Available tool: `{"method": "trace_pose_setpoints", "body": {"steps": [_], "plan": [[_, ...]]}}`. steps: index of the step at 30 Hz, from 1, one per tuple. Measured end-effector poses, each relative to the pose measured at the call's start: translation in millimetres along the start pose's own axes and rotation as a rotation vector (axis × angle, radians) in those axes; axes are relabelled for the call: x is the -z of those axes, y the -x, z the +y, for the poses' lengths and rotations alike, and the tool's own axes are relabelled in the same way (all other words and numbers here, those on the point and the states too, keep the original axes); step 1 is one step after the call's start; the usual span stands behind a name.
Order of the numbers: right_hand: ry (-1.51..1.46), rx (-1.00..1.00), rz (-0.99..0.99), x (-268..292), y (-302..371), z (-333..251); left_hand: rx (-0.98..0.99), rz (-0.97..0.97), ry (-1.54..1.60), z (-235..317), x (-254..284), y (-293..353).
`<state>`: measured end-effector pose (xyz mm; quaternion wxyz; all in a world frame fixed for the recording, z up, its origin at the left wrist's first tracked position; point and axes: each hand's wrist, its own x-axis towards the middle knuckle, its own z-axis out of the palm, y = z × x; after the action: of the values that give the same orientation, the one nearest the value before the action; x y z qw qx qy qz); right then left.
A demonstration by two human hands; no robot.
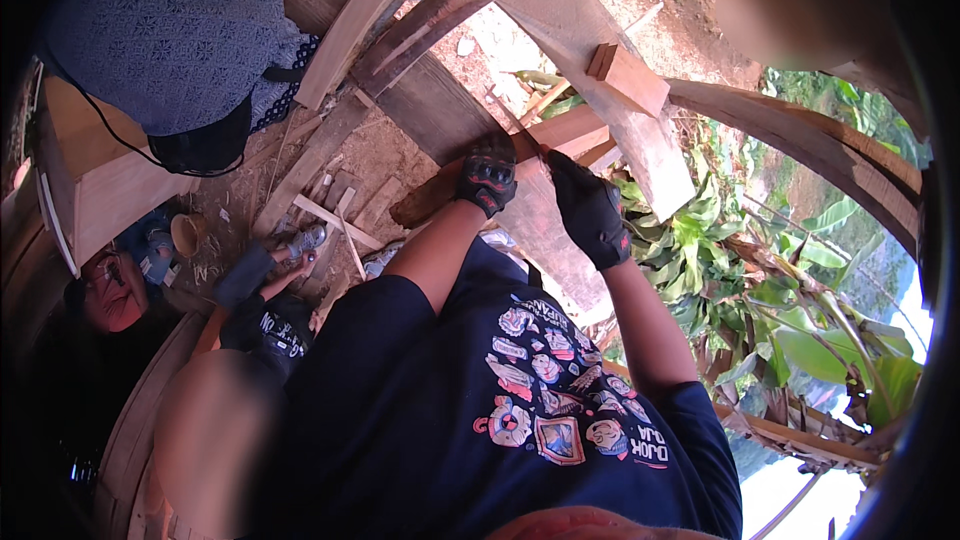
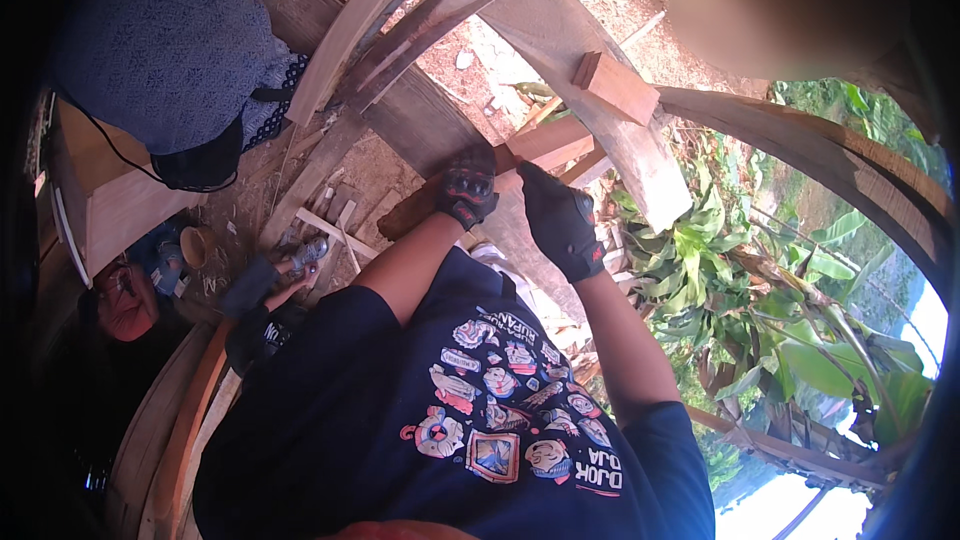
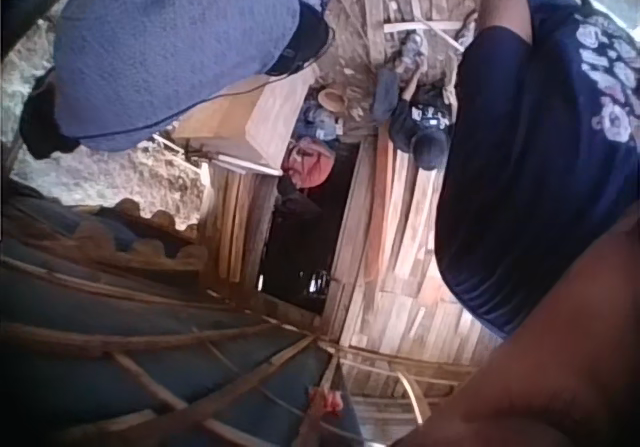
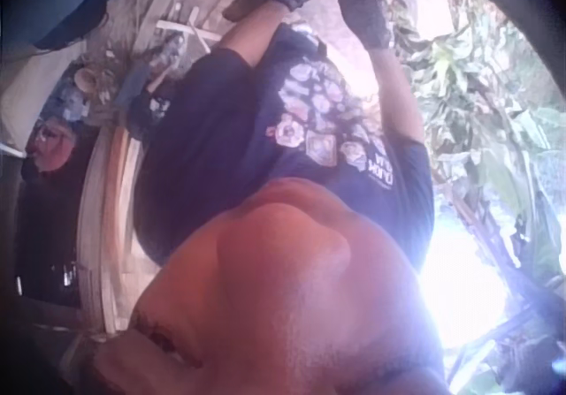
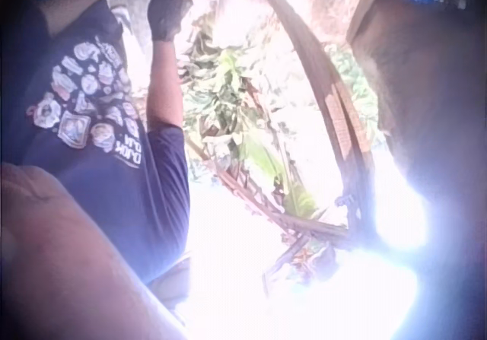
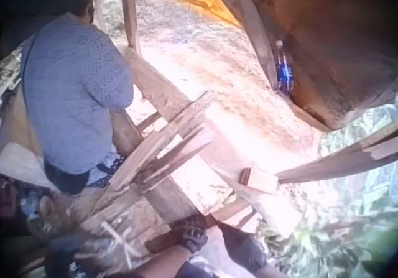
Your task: The person uses a hand saw to cut a small wooden block clamped on a wooden workbench. They repeatedly position the block, saw through it, and remove the cut piece while another person works nearby.
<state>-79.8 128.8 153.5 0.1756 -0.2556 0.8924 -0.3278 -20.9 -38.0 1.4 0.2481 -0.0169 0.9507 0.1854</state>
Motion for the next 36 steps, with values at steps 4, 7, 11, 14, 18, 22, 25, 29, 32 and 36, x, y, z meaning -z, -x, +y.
{"method": "trace_pose_setpoints", "body": {"steps": [4,7,11,14,18,22,25,29,32,36], "plan": [[0.084,0.014,-0.025,-50,-68,16,-0.028,0.115,0.016,-5,-11,12],[0.195,-0.064,-0.110,-63,-83,19,-0.063,0.239,-0.021,-6,-19,14],[0.104,-0.033,-0.089,-61,-80,27,-0.010,0.137,0.001,-1,-3,5],[-0.079,-0.119,-0.018,-50,-32,5,0.018,0.240,-0.003,-8,-30,-4],[-0.099,-0.126,0.071,-21,53,0,0.050,-0.001,0.078,-4,-4,-2],[-0.131,-0.163,0.106,32,123,-40,0.035,0.176,-0.004,0,-17,1],[-0.173,-0.298,0.075,83,153,-75,0.059,0.067,-0.012,0,-2,-1],[-0.183,-0.455,0.044,124,162,-83,0.107,0.146,-0.071,-5,-19,-9],[-0.181,-0.531,0.005,140,140,-96,0.041,0.105,0.003,-12,-14,-11],[-0.022,-0.265,-0.080,153,73,-122,0.011,0.144,-0.073,-17,-12,-11]]}}
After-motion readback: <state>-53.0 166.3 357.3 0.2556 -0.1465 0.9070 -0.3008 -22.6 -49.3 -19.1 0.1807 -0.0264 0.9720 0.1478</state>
